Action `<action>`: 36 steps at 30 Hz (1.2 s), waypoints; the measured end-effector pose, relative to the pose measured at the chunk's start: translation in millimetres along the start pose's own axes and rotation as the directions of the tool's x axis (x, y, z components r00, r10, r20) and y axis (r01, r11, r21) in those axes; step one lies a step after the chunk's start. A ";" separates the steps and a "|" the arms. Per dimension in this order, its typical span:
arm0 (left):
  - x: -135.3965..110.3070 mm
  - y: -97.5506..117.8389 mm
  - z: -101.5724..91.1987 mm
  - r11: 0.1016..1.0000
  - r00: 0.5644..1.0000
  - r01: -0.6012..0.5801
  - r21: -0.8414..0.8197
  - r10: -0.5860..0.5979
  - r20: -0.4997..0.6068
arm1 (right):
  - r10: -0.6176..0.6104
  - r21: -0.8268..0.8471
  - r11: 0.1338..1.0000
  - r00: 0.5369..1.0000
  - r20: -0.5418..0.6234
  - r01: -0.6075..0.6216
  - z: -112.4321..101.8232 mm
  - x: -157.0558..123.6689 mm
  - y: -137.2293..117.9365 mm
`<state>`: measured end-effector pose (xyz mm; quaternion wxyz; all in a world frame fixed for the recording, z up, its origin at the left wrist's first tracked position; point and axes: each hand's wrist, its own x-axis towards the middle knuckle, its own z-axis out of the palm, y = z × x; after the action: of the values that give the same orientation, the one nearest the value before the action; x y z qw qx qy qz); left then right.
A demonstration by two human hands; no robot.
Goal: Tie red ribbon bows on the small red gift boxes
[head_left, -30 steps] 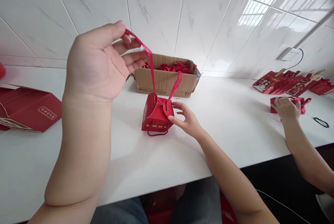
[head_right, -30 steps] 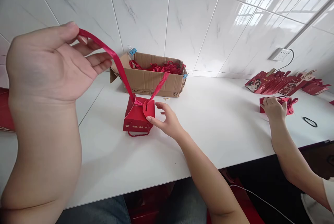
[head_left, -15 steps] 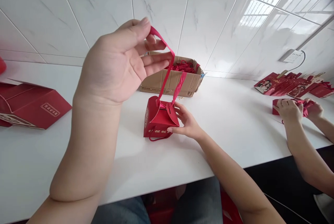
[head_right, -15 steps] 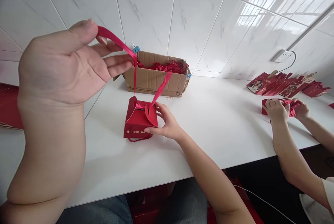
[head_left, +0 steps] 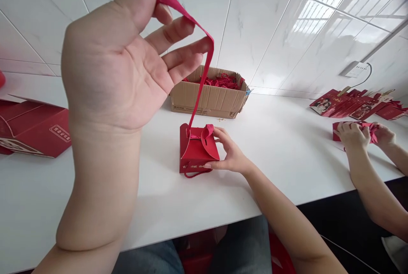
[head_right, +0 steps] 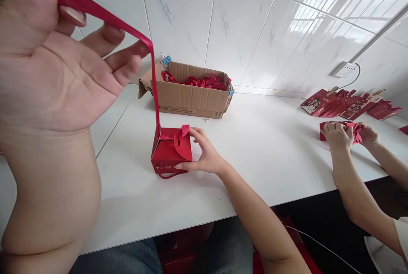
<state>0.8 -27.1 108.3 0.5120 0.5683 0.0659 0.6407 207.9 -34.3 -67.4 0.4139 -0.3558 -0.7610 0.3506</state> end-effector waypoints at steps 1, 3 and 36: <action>0.0 0.2 0.0 1.000 1.000 0.002 0.006 -0.002 -0.008 | 0.008 0.027 1.000 1.000 0.016 -0.008 0.1 -0.1 1.7; 0.4 0.8 -0.5 1.000 1.000 0.020 -0.007 -0.020 -0.013 | 0.040 0.154 0.987 0.999 0.016 -0.042 1.6 0.9 2.0; 20.8 -27.2 -10.7 0.985 0.984 0.173 -0.020 -0.174 -0.049 | 0.002 0.522 0.848 0.985 -0.170 0.088 -32.7 91.6 -97.3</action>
<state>11.6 6.2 100.2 0.5685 0.5401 0.1231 0.6083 175.2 1.0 61.5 0.5646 -0.2387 -0.6067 0.5062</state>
